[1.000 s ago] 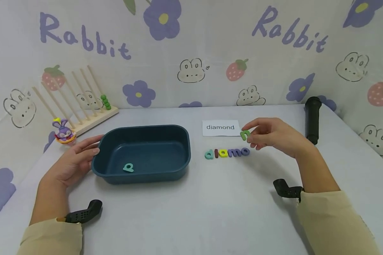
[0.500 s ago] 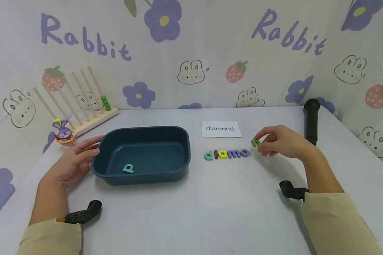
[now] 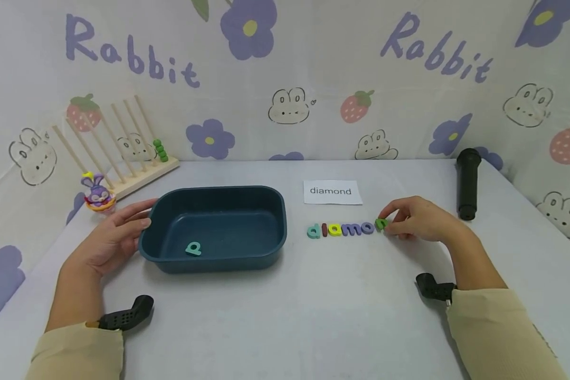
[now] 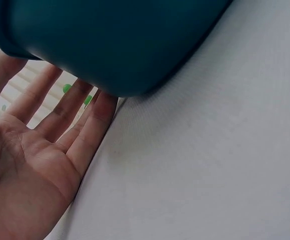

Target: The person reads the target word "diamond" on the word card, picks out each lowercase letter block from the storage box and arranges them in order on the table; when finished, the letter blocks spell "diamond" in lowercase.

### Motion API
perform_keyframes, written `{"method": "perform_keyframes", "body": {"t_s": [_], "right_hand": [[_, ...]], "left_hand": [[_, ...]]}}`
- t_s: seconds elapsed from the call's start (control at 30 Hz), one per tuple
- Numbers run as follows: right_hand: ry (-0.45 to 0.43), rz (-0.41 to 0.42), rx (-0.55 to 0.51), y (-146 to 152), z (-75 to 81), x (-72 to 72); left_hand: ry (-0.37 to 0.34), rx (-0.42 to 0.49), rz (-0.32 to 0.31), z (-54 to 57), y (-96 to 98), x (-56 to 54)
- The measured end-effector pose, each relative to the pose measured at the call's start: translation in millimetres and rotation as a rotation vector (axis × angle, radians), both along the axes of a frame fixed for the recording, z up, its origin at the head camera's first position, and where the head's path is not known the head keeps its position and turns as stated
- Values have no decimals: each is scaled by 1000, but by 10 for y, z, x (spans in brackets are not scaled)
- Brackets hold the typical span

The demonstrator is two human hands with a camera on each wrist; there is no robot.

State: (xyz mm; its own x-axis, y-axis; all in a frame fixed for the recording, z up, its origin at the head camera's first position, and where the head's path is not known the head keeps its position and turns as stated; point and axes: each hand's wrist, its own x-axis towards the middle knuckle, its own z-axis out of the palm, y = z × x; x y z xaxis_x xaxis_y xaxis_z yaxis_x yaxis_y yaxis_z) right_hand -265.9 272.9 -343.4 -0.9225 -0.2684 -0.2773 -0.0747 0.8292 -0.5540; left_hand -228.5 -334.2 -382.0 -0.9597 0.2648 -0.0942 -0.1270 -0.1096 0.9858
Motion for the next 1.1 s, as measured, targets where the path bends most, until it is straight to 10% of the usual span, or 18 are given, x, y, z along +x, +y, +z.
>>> {"method": "perform_keyframes", "body": {"t_s": [0.57,1.1], "right_hand": [[11,21,33,-57,-40,-37],[151,37,23,-260,375,10]], "left_hand": [[-8,-33,24,47,-26,11],[-5,-54,23,39,28,11]]}}
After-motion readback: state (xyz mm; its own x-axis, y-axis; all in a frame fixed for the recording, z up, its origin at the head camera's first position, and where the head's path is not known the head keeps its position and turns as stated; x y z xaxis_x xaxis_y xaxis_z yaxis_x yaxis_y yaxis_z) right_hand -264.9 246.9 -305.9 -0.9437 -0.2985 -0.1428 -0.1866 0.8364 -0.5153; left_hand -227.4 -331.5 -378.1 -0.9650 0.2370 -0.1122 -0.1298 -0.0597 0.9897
